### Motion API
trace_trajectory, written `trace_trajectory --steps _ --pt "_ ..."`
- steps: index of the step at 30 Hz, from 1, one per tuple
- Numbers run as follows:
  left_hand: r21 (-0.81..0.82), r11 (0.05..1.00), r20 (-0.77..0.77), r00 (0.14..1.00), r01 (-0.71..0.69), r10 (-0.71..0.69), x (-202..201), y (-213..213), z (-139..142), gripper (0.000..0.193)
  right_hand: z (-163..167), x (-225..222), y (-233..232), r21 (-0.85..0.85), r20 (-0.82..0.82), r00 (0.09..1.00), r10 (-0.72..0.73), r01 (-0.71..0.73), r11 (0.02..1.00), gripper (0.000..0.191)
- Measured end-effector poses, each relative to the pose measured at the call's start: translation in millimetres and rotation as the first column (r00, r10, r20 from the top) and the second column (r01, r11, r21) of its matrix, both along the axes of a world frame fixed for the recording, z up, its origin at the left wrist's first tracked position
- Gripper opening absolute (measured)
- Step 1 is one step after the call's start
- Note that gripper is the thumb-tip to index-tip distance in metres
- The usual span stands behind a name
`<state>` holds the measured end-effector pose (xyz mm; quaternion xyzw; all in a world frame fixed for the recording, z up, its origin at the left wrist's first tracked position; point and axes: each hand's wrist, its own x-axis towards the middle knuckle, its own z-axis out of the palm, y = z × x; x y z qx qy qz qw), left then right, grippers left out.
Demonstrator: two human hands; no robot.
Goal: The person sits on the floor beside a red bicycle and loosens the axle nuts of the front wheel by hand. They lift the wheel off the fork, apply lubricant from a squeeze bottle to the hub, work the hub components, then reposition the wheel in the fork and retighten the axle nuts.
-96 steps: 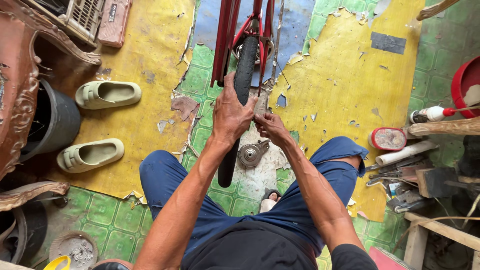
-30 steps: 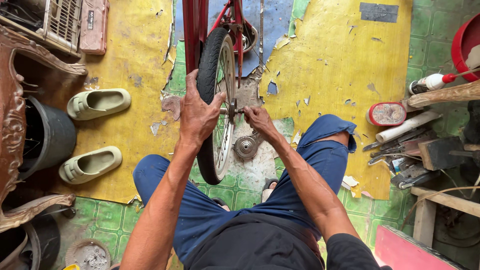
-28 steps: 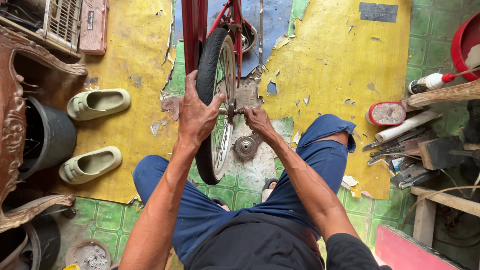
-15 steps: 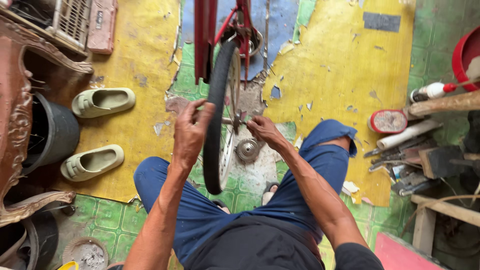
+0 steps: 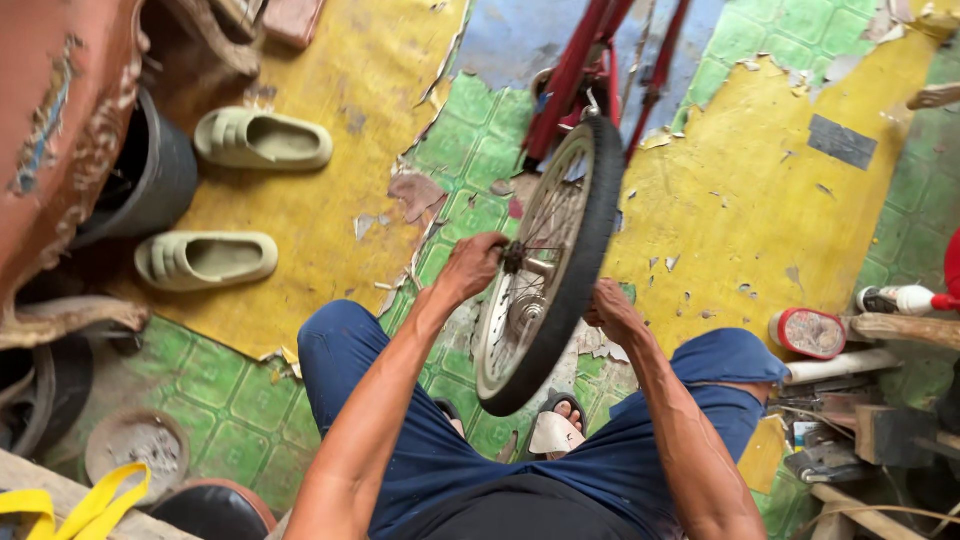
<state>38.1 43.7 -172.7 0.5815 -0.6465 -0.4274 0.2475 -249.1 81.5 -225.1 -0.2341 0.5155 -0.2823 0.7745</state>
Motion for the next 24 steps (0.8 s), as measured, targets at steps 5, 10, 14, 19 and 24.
trace_trajectory --steps 5,10,14,19,24 --pt "-0.009 0.998 -0.089 0.994 0.068 -0.069 1 2 -4 0.022 -4 -9 -5 0.022 -0.001 0.993 -0.119 0.119 0.993 0.017" --pt "-0.096 0.989 -0.127 0.985 0.109 -0.12 -3 16 -24 0.019 -4 -33 -11 -0.015 0.176 0.976 0.131 -0.131 0.991 0.031" --pt "-0.138 0.983 -0.116 0.984 0.118 -0.134 -1 16 -41 0.019 -7 -34 -16 -0.081 0.088 0.976 0.197 -0.19 0.978 0.024" --pt "-0.2 0.952 0.048 0.973 0.233 -0.228 1 5 -51 0.018 -8 -40 -21 -0.085 -0.119 0.962 0.245 -0.256 0.963 0.03" --pt "-0.217 0.867 0.166 0.892 0.448 -0.419 9 -15 -54 0.013 -18 -65 -39 -0.048 -0.32 0.889 0.326 -0.359 0.932 0.012"
